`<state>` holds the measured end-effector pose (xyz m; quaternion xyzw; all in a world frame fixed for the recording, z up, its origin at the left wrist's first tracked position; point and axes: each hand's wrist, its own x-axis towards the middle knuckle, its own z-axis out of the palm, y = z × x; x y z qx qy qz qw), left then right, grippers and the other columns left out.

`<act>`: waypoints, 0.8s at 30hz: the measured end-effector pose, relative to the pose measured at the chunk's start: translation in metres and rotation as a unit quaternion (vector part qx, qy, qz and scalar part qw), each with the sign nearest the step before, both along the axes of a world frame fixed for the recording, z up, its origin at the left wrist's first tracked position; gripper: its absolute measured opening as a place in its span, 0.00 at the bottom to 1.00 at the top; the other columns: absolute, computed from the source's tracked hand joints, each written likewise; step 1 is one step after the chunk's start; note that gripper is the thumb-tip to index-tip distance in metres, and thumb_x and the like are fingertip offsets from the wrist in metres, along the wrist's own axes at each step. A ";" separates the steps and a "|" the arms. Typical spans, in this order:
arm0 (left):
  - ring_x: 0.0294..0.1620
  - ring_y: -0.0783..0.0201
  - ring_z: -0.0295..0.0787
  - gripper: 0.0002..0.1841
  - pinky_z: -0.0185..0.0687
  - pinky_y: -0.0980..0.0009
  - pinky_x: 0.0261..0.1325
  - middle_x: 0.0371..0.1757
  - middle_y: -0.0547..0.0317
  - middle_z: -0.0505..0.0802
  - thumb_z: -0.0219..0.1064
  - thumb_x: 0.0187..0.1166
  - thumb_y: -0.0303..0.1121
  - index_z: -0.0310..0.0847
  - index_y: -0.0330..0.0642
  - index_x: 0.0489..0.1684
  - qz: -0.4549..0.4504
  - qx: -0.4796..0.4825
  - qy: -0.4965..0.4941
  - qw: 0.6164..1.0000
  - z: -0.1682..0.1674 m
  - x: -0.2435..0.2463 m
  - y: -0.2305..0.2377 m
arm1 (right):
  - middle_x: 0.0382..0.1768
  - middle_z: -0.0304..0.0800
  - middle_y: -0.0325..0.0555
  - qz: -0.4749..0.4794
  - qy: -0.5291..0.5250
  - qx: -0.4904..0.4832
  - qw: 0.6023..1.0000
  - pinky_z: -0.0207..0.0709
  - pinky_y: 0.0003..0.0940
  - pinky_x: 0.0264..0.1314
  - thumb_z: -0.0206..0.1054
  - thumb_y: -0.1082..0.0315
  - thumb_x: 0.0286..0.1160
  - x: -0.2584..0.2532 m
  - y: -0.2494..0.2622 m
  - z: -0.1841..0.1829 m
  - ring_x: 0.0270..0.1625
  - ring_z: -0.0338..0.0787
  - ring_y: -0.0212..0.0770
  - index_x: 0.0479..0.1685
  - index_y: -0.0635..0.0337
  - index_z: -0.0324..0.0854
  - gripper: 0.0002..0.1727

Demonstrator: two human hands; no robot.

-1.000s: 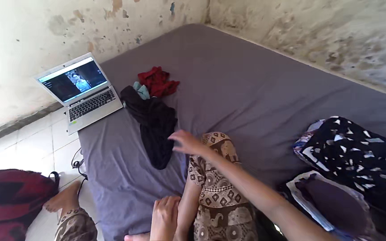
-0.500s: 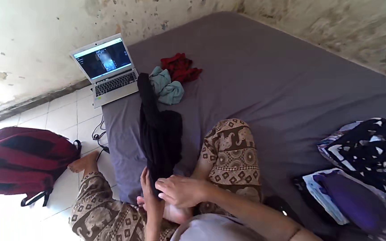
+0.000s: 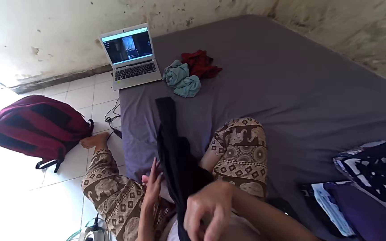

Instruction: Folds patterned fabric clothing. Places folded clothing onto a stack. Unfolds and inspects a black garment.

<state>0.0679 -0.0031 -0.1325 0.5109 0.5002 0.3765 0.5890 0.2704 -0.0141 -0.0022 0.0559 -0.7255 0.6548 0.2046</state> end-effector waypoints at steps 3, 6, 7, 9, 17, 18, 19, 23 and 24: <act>0.70 0.50 0.83 0.27 0.80 0.53 0.68 0.76 0.33 0.80 0.39 0.95 0.39 0.59 0.33 0.88 0.065 -0.164 -0.028 0.984 0.007 0.002 0.002 | 0.35 0.92 0.61 -0.231 -0.212 -0.021 0.949 0.86 0.39 0.45 0.55 0.67 0.86 0.012 0.040 -0.011 0.34 0.91 0.43 0.46 0.81 0.85 0.20; 0.71 0.48 0.80 0.25 0.73 0.51 0.72 0.72 0.32 0.83 0.49 0.95 0.39 0.69 0.28 0.80 0.097 -0.191 0.031 0.976 0.003 0.008 0.008 | 0.66 0.83 0.68 -0.431 -0.457 -0.015 0.778 0.72 0.54 0.75 0.61 0.55 0.89 0.005 0.083 -0.058 0.69 0.83 0.61 0.73 0.72 0.75 0.28; 0.77 0.44 0.76 0.24 0.67 0.47 0.78 0.75 0.31 0.80 0.55 0.92 0.37 0.71 0.27 0.78 0.102 -0.197 0.051 0.974 0.002 0.010 0.010 | 0.74 0.77 0.70 -0.438 -0.498 -0.008 0.749 0.66 0.59 0.81 0.64 0.49 0.85 0.004 0.087 -0.075 0.77 0.77 0.65 0.80 0.71 0.69 0.36; 0.82 0.35 0.67 0.25 0.59 0.39 0.82 0.78 0.27 0.76 0.64 0.86 0.37 0.74 0.28 0.75 0.125 -0.227 0.057 0.964 -0.004 0.016 0.015 | 0.80 0.70 0.71 -0.410 -0.557 0.009 0.722 0.59 0.65 0.84 0.70 0.43 0.78 -0.002 0.079 -0.093 0.84 0.68 0.69 0.86 0.70 0.61 0.47; 0.53 0.60 0.86 0.18 0.82 0.60 0.59 0.53 0.48 0.90 0.58 0.89 0.37 0.74 0.33 0.67 0.179 -0.316 -0.143 0.920 0.010 0.011 0.034 | 0.69 0.80 0.74 -0.494 -0.385 -0.203 0.753 0.69 0.50 0.77 0.56 0.74 0.87 0.011 0.078 -0.090 0.72 0.80 0.59 0.73 0.81 0.73 0.21; 0.50 0.62 0.89 0.16 0.85 0.62 0.57 0.50 0.51 0.91 0.55 0.90 0.38 0.76 0.35 0.64 0.166 -0.311 -0.180 0.918 0.013 0.004 0.034 | 0.69 0.79 0.72 -0.519 -0.334 -0.260 0.743 0.69 0.48 0.75 0.53 0.74 0.88 0.019 0.080 -0.077 0.70 0.80 0.55 0.73 0.81 0.72 0.21; 0.48 0.65 0.91 0.14 0.87 0.64 0.54 0.46 0.56 0.92 0.51 0.91 0.38 0.77 0.39 0.59 0.158 -0.294 -0.215 0.918 0.019 -0.004 0.033 | 0.68 0.79 0.68 -0.548 -0.286 -0.310 0.722 0.72 0.45 0.73 0.51 0.73 0.89 0.029 0.081 -0.063 0.67 0.80 0.49 0.74 0.78 0.71 0.21; 0.42 0.70 0.94 0.15 0.92 0.68 0.47 0.38 0.64 0.95 0.43 0.90 0.34 0.80 0.46 0.47 0.241 -0.133 -0.296 0.915 0.047 -0.048 0.034 | 0.43 0.88 0.40 -0.664 -0.099 -0.406 0.620 0.85 0.32 0.46 0.46 0.66 0.88 0.081 0.081 -0.022 0.43 0.89 0.31 0.63 0.59 0.76 0.17; 0.41 0.72 0.94 0.15 0.92 0.70 0.47 0.37 0.66 0.95 0.43 0.90 0.33 0.80 0.47 0.46 0.266 -0.094 -0.295 0.913 0.055 -0.060 0.034 | 0.37 0.89 0.36 -0.680 -0.055 -0.402 0.611 0.86 0.29 0.41 0.44 0.65 0.89 0.094 0.079 -0.018 0.38 0.90 0.29 0.58 0.56 0.77 0.16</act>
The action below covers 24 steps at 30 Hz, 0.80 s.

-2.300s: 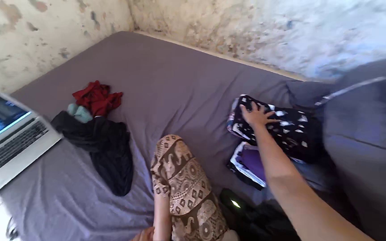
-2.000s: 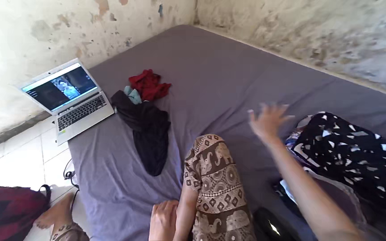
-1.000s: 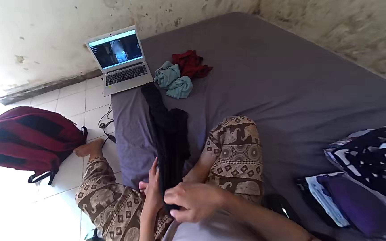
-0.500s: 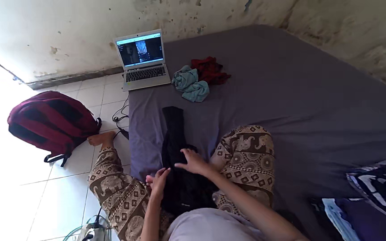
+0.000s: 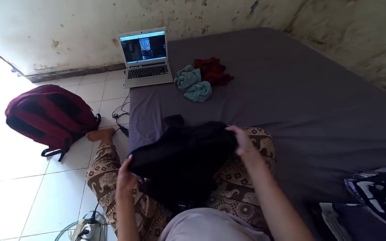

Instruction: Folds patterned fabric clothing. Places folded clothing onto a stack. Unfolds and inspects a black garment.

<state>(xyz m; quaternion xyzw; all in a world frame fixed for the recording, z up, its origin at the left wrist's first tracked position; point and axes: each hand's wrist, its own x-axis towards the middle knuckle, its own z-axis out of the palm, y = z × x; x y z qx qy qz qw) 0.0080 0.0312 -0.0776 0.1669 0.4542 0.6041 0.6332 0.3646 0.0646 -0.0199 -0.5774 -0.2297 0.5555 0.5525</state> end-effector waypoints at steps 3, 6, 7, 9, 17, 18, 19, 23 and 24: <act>0.42 0.76 0.93 0.12 0.92 0.73 0.47 0.38 0.71 0.95 0.46 0.85 0.31 0.77 0.48 0.51 0.055 0.065 0.026 0.996 0.026 -0.028 -0.002 | 0.36 0.89 0.31 -0.014 -0.025 0.049 0.998 0.86 0.25 0.42 0.42 0.67 0.88 0.030 -0.014 0.006 0.38 0.90 0.25 0.56 0.55 0.76 0.16; 0.45 0.76 0.94 0.16 0.92 0.73 0.49 0.43 0.71 0.95 0.56 0.79 0.35 0.71 0.48 0.63 -0.012 0.099 0.074 0.992 0.041 -0.047 0.000 | 0.35 0.91 0.27 0.053 -0.092 0.043 0.993 0.87 0.20 0.43 0.44 0.69 0.86 0.041 -0.021 0.006 0.38 0.91 0.20 0.53 0.55 0.78 0.15; 0.47 0.76 0.92 0.19 0.91 0.73 0.51 0.46 0.71 0.94 0.55 0.81 0.36 0.68 0.47 0.69 -0.048 0.099 0.118 0.987 0.048 -0.052 0.004 | 0.34 0.91 0.27 0.074 -0.110 0.030 0.991 0.87 0.20 0.44 0.46 0.69 0.89 0.041 -0.019 0.008 0.37 0.91 0.20 0.52 0.56 0.78 0.13; 0.46 0.76 0.91 0.16 0.90 0.73 0.51 0.46 0.71 0.92 0.51 0.84 0.34 0.69 0.47 0.68 -0.086 0.087 0.210 0.970 0.067 -0.060 0.023 | 0.35 0.88 0.30 0.127 -0.168 0.003 0.978 0.85 0.22 0.45 0.49 0.67 0.93 0.046 -0.006 0.017 0.38 0.88 0.21 0.54 0.60 0.78 0.12; 0.55 0.73 0.87 0.12 0.85 0.68 0.61 0.51 0.71 0.89 0.49 0.93 0.40 0.70 0.56 0.67 0.002 0.216 0.269 0.938 0.219 -0.076 0.113 | 0.37 0.86 0.38 0.024 -0.344 0.077 0.935 0.81 0.29 0.45 0.59 0.51 0.89 0.080 0.078 0.119 0.36 0.83 0.25 0.54 0.62 0.85 0.22; 0.55 0.72 0.88 0.11 0.84 0.67 0.62 0.51 0.71 0.89 0.49 0.93 0.41 0.71 0.56 0.65 0.017 0.220 0.269 0.938 0.237 -0.075 0.118 | 0.38 0.85 0.35 -0.004 -0.337 0.104 0.936 0.81 0.28 0.47 0.58 0.50 0.90 0.078 0.082 0.133 0.38 0.84 0.24 0.54 0.60 0.84 0.21; 0.56 0.72 0.88 0.11 0.84 0.66 0.63 0.52 0.70 0.90 0.49 0.93 0.42 0.71 0.56 0.65 0.028 0.223 0.272 0.936 0.253 -0.075 0.121 | 0.39 0.86 0.32 -0.031 -0.318 0.135 0.938 0.83 0.27 0.48 0.57 0.50 0.90 0.076 0.085 0.145 0.40 0.86 0.22 0.54 0.56 0.84 0.19; 0.60 0.72 0.88 0.16 0.84 0.69 0.66 0.58 0.71 0.89 0.51 0.92 0.40 0.65 0.58 0.76 0.043 0.268 0.284 0.920 0.288 -0.071 0.116 | 0.53 0.89 0.32 -0.055 -0.120 0.260 0.957 0.83 0.30 0.64 0.48 0.52 0.95 0.076 0.087 0.167 0.57 0.89 0.28 0.67 0.51 0.74 0.18; 0.61 0.73 0.87 0.18 0.83 0.71 0.66 0.59 0.72 0.88 0.50 0.93 0.40 0.62 0.59 0.78 0.040 0.274 0.302 0.912 0.288 -0.070 0.111 | 0.56 0.88 0.33 -0.041 -0.076 0.281 0.956 0.81 0.31 0.69 0.44 0.51 0.96 0.078 0.083 0.165 0.61 0.88 0.29 0.69 0.50 0.71 0.19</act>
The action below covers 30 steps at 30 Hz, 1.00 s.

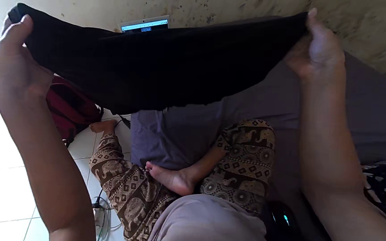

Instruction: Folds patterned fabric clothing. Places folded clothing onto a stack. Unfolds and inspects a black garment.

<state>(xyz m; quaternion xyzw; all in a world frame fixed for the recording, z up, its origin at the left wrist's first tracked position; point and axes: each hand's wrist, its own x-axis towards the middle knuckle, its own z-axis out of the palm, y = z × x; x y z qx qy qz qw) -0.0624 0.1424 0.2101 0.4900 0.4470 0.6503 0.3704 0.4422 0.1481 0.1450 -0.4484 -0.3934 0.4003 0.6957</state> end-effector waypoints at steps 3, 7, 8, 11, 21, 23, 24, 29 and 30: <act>0.63 0.74 0.85 0.20 0.84 0.69 0.66 0.63 0.75 0.86 0.51 0.91 0.41 0.60 0.62 0.80 -0.012 -0.013 0.080 0.997 -0.029 -0.013 -0.016 | 0.56 0.87 0.32 0.044 -0.006 0.015 0.999 0.79 0.30 0.71 0.37 0.53 0.97 0.004 -0.018 -0.024 0.61 0.87 0.28 0.67 0.50 0.70 0.20; 0.49 0.77 0.88 0.20 0.89 0.70 0.49 0.54 0.73 0.90 0.61 0.82 0.37 0.73 0.56 0.73 -0.035 -0.125 0.128 0.983 -0.134 -0.024 -0.055 | 0.61 0.83 0.46 0.036 -0.175 -0.169 0.969 0.80 0.33 0.66 0.48 0.63 0.92 0.023 -0.033 -0.108 0.60 0.85 0.34 0.70 0.65 0.73 0.20; 0.47 0.73 0.89 0.20 0.89 0.68 0.49 0.52 0.67 0.90 0.61 0.80 0.32 0.74 0.48 0.71 -0.056 -0.177 0.127 0.974 -0.165 -0.022 -0.063 | 0.65 0.81 0.59 0.040 -0.227 -0.244 0.942 0.77 0.40 0.69 0.52 0.66 0.92 0.027 -0.032 -0.129 0.63 0.83 0.43 0.71 0.73 0.73 0.20; 0.47 0.65 0.89 0.17 0.87 0.64 0.54 0.52 0.50 0.90 0.60 0.83 0.23 0.73 0.27 0.68 -0.094 -0.355 0.099 0.925 -0.239 0.005 -0.093 | 0.70 0.78 0.80 0.094 -0.449 -0.409 0.789 0.62 0.64 0.79 0.57 0.68 0.91 0.029 -0.031 -0.182 0.75 0.76 0.69 0.68 0.80 0.78 0.21; 0.67 0.53 0.82 0.22 0.77 0.57 0.71 0.70 0.33 0.82 0.54 0.92 0.30 0.65 0.23 0.78 -0.047 -0.460 -0.019 0.886 -0.307 0.074 -0.144 | 0.74 0.77 0.71 0.288 -0.614 -0.282 0.678 0.55 0.69 0.83 0.58 0.63 0.89 -0.142 -0.024 -0.180 0.82 0.70 0.69 0.69 0.70 0.81 0.21; 0.64 0.56 0.84 0.21 0.79 0.60 0.68 0.67 0.36 0.83 0.57 0.89 0.27 0.66 0.25 0.76 -0.018 -0.426 -0.015 0.904 -0.307 0.079 -0.149 | 0.73 0.79 0.70 0.358 -0.591 -0.246 0.679 0.57 0.67 0.83 0.55 0.60 0.92 -0.186 -0.028 -0.188 0.81 0.73 0.67 0.70 0.71 0.80 0.23; 0.68 0.55 0.82 0.24 0.78 0.60 0.72 0.71 0.35 0.82 0.60 0.86 0.24 0.63 0.25 0.79 -0.014 -0.398 0.004 0.917 -0.308 0.081 -0.153 | 0.71 0.82 0.69 0.390 -0.573 -0.231 0.683 0.60 0.65 0.81 0.53 0.57 0.93 -0.208 -0.030 -0.193 0.78 0.76 0.65 0.70 0.71 0.80 0.25; 0.69 0.35 0.86 0.35 0.76 0.45 0.77 0.66 0.23 0.86 0.68 0.77 0.23 0.58 0.18 0.84 -0.092 -0.272 0.292 0.912 -0.307 0.107 -0.179 | 0.69 0.82 0.68 0.435 -0.567 -0.230 0.660 0.71 0.60 0.75 0.59 0.40 0.86 -0.300 -0.051 -0.197 0.74 0.82 0.63 0.78 0.71 0.69 0.40; 0.67 0.37 0.88 0.32 0.77 0.44 0.75 0.64 0.27 0.89 0.68 0.76 0.23 0.65 0.20 0.81 -0.107 -0.260 0.333 0.900 -0.304 0.116 -0.182 | 0.70 0.81 0.67 0.424 -0.597 -0.237 0.638 0.72 0.59 0.73 0.62 0.42 0.84 -0.314 -0.055 -0.195 0.74 0.82 0.62 0.80 0.71 0.66 0.41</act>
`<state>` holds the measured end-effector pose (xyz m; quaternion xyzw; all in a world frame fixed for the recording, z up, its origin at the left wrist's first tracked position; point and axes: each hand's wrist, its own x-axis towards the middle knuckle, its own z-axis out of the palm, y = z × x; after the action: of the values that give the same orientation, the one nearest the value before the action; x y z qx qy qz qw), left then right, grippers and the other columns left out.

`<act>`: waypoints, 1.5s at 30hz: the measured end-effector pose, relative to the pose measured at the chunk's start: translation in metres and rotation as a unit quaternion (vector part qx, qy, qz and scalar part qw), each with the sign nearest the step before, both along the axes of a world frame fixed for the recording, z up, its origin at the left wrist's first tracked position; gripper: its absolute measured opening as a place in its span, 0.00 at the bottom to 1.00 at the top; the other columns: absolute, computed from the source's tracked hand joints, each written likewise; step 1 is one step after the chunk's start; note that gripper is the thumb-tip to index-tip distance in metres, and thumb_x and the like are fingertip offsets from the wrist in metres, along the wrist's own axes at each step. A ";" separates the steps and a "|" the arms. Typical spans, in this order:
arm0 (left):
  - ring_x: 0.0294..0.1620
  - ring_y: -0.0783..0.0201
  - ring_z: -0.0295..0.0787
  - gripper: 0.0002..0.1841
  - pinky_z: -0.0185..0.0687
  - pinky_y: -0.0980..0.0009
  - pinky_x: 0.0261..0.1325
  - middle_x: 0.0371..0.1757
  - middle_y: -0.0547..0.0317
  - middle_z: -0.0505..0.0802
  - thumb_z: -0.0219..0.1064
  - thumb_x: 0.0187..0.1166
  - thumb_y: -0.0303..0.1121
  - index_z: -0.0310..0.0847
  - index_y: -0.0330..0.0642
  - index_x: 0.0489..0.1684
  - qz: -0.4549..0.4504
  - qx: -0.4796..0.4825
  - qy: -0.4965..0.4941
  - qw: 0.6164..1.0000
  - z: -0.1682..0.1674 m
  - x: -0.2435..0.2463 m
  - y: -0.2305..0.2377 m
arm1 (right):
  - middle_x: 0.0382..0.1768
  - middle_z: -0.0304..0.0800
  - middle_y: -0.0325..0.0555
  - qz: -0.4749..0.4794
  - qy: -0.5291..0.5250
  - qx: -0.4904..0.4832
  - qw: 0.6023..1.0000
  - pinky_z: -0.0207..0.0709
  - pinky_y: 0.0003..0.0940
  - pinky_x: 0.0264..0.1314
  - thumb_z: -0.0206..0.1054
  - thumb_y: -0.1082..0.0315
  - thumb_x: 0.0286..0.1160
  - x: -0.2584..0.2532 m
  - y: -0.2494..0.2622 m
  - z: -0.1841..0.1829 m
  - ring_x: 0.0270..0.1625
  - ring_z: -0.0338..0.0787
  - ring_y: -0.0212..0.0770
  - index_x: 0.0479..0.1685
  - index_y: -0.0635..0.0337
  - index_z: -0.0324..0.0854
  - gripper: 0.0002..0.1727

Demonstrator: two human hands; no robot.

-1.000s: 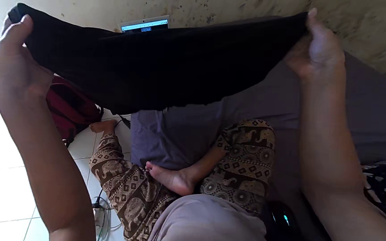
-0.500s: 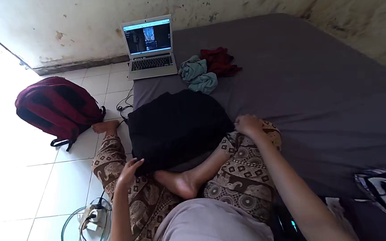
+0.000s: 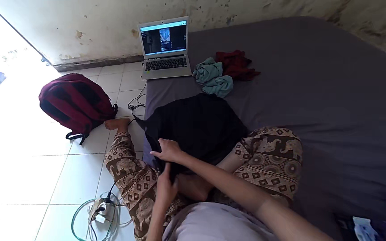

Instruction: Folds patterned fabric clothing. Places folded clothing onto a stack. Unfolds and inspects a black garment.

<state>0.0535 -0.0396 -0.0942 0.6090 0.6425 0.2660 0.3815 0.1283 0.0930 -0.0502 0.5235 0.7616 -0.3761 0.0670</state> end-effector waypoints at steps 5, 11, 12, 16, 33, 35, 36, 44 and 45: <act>0.66 0.37 0.87 0.26 0.78 0.43 0.71 0.65 0.30 0.87 0.63 0.79 0.23 0.75 0.33 0.79 -0.117 -0.065 0.075 0.988 0.014 0.026 -0.006 | 0.70 0.78 0.74 -0.068 -0.118 0.112 0.984 0.79 0.56 0.67 0.44 0.81 0.88 -0.017 0.015 -0.029 0.68 0.85 0.68 0.82 0.77 0.61 0.25; 0.68 0.38 0.87 0.28 0.80 0.45 0.71 0.70 0.31 0.86 0.65 0.76 0.19 0.71 0.27 0.80 -0.144 -0.023 0.053 0.988 0.010 0.034 -0.017 | 0.66 0.84 0.72 -0.197 -0.044 0.115 0.973 0.73 0.68 0.70 0.62 0.75 0.78 0.104 0.058 0.008 0.71 0.82 0.70 0.67 0.71 0.81 0.19; 0.68 0.39 0.87 0.28 0.79 0.46 0.72 0.71 0.32 0.86 0.65 0.75 0.18 0.71 0.26 0.78 -0.135 -0.011 0.045 0.990 0.007 0.034 -0.018 | 0.62 0.87 0.72 -0.265 0.033 0.127 0.955 0.74 0.66 0.69 0.64 0.77 0.75 0.135 0.060 0.012 0.68 0.85 0.68 0.63 0.71 0.84 0.18; 0.57 0.35 0.92 0.23 0.85 0.41 0.60 0.59 0.30 0.90 0.69 0.66 0.14 0.81 0.23 0.63 -0.110 0.050 0.052 0.991 0.001 0.031 -0.012 | 0.48 0.85 0.46 -0.508 0.342 0.144 0.777 0.83 0.31 0.42 0.48 0.83 0.74 0.251 0.003 0.040 0.42 0.86 0.32 0.70 0.68 0.73 0.24; 0.66 0.36 0.85 0.19 0.69 0.36 0.74 0.57 0.34 0.92 0.74 0.76 0.36 0.86 0.35 0.61 -0.364 -0.289 0.201 0.862 0.010 -0.007 0.006 | 0.31 0.91 0.24 -0.317 0.404 0.097 0.853 0.88 0.25 0.44 0.44 0.72 0.82 0.332 -0.046 0.044 0.33 0.91 0.24 0.41 0.53 0.79 0.15; 0.62 0.37 0.87 0.20 0.74 0.38 0.69 0.55 0.34 0.92 0.74 0.77 0.39 0.87 0.32 0.58 -0.353 -0.295 0.151 0.875 0.010 -0.014 0.006 | 0.35 0.88 0.40 -0.394 0.361 0.041 0.844 0.86 0.28 0.48 0.43 0.74 0.91 0.304 0.006 0.032 0.37 0.90 0.30 0.53 0.70 0.76 0.14; 0.59 0.39 0.88 0.20 0.76 0.41 0.68 0.53 0.34 0.92 0.74 0.78 0.39 0.87 0.30 0.57 -0.343 -0.286 0.114 0.887 0.009 -0.019 0.009 | 0.41 0.87 0.48 -0.429 0.334 0.019 0.839 0.84 0.29 0.49 0.45 0.72 0.94 0.290 0.031 0.024 0.40 0.89 0.33 0.61 0.74 0.75 0.16; 0.58 0.46 0.89 0.21 0.79 0.52 0.67 0.60 0.31 0.90 0.54 0.93 0.36 0.79 0.22 0.67 0.114 -0.169 -0.064 0.977 -0.024 -0.056 0.129 | 0.79 0.68 0.75 -0.516 0.193 -0.050 0.833 0.72 0.50 0.73 0.48 0.58 0.97 0.218 0.156 -0.046 0.73 0.79 0.61 0.84 0.74 0.60 0.30; 0.55 0.49 0.89 0.22 0.79 0.55 0.64 0.61 0.33 0.89 0.53 0.94 0.37 0.78 0.23 0.68 0.162 -0.175 -0.087 0.967 -0.031 -0.054 0.144 | 0.78 0.68 0.75 -0.524 0.179 -0.056 0.831 0.74 0.48 0.72 0.47 0.56 0.97 0.211 0.161 -0.049 0.72 0.80 0.61 0.85 0.74 0.58 0.31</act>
<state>-0.0004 0.1042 -0.1248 0.3953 0.7333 0.2595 0.4885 0.3394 0.2545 -0.0996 0.7630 0.3494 -0.4840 -0.2482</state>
